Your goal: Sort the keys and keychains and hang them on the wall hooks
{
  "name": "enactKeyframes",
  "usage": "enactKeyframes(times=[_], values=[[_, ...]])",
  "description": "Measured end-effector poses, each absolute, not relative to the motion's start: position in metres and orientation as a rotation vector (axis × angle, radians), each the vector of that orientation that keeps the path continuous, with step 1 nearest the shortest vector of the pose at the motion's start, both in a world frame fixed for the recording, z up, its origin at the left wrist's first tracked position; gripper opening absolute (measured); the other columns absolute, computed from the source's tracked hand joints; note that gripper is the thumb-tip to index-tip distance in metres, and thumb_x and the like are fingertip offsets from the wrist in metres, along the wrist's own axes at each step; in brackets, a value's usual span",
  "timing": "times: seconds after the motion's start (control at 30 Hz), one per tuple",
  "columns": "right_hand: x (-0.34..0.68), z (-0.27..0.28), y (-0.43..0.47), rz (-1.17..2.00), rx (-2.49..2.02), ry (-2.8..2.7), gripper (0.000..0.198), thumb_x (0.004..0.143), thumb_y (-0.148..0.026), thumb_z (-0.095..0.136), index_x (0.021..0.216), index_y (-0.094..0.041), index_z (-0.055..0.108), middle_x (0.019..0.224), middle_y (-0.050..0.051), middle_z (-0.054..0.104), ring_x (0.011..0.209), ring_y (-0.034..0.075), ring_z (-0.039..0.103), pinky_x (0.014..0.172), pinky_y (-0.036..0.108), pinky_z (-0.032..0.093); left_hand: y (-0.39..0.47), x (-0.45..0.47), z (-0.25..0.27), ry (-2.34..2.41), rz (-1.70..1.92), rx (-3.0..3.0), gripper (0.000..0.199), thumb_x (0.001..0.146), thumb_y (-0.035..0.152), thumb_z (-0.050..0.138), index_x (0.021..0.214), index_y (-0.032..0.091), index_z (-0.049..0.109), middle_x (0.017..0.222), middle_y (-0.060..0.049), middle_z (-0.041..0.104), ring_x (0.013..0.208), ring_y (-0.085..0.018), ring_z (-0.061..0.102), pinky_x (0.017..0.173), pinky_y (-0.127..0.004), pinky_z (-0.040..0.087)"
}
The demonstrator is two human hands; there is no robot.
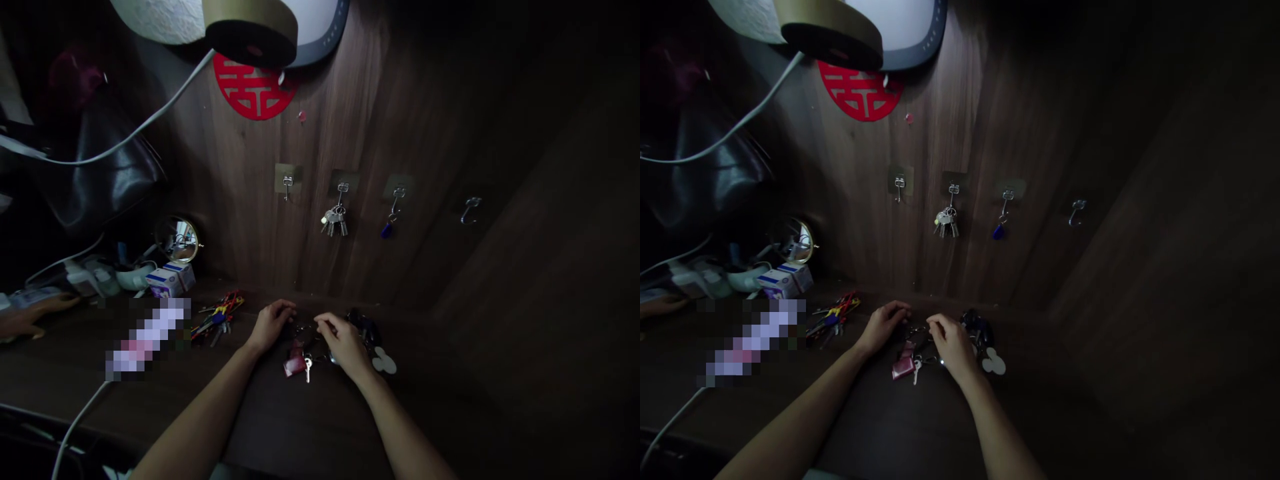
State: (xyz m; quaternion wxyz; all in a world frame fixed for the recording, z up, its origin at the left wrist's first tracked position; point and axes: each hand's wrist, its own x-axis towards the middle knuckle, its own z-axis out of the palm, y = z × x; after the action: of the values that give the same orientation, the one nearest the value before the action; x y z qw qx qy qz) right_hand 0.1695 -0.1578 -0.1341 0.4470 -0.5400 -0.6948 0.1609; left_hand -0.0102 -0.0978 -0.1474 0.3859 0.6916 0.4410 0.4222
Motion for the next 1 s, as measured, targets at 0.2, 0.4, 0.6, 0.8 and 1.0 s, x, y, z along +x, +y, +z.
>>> enactKeyframes(times=[0.2, 0.4, 0.6, 0.8, 1.0], values=[[0.167, -0.142, -0.159, 0.164, -1.411, -1.979, 0.02, 0.086, -0.018, 0.043, 0.087, -0.025, 0.062, 0.087, 0.001, 0.068, 0.085, 0.018, 0.062, 0.077, 0.031, 0.043, -0.104, -0.013, -0.147, 1.107, 0.991, 2.147, 0.021, 0.08, 0.035, 0.052, 0.091, 0.022, 0.065, 0.094, -0.004, 0.067, 0.093, -0.02, 0.059, 0.084, -0.029, 0.041], [0.166, -0.144, -0.158, 0.127, -1.425, -2.002, 0.019, 0.087, -0.018, 0.043, 0.087, -0.025, 0.061, 0.086, 0.001, 0.067, 0.084, 0.018, 0.062, 0.077, 0.03, 0.043, -0.107, -0.015, -0.15, 1.156, 0.814, 2.472, 0.026, 0.071, 0.031, 0.064, 0.096, 0.022, 0.064, 0.098, -0.006, 0.061, 0.092, -0.023, 0.054, 0.085, -0.035, 0.039], [0.166, -0.144, -0.158, 0.098, -1.429, -1.992, 0.02, 0.086, -0.017, 0.043, 0.086, -0.025, 0.061, 0.084, 0.001, 0.068, 0.082, 0.017, 0.062, 0.075, 0.029, 0.042, -0.109, -0.014, -0.148, 1.166, 0.764, 2.483, 0.014, 0.079, 0.029, 0.056, 0.089, 0.022, 0.064, 0.096, -0.005, 0.061, 0.091, -0.021, 0.053, 0.081, -0.032, 0.039], [0.165, -0.143, -0.158, 0.074, -1.411, -1.949, 0.019, 0.085, -0.018, 0.044, 0.085, -0.025, 0.062, 0.083, 0.001, 0.068, 0.08, 0.018, 0.062, 0.074, 0.03, 0.043, -0.111, -0.011, -0.147, 1.165, 0.85, 2.369, 0.019, 0.085, 0.031, 0.046, 0.085, 0.021, 0.062, 0.088, -0.004, 0.064, 0.087, -0.02, 0.056, 0.079, -0.03, 0.039], [0.166, -0.144, -0.155, 0.159, -1.363, -1.799, 0.02, 0.085, -0.023, 0.046, 0.093, -0.025, 0.064, 0.089, 0.003, 0.068, 0.084, 0.019, 0.062, 0.078, 0.033, 0.045, -0.118, -0.004, -0.135, 1.073, 1.119, 1.951, 0.021, 0.083, 0.039, 0.048, 0.079, 0.02, 0.058, 0.075, 0.0, 0.063, 0.073, -0.016, 0.058, 0.071, -0.025, 0.043]])
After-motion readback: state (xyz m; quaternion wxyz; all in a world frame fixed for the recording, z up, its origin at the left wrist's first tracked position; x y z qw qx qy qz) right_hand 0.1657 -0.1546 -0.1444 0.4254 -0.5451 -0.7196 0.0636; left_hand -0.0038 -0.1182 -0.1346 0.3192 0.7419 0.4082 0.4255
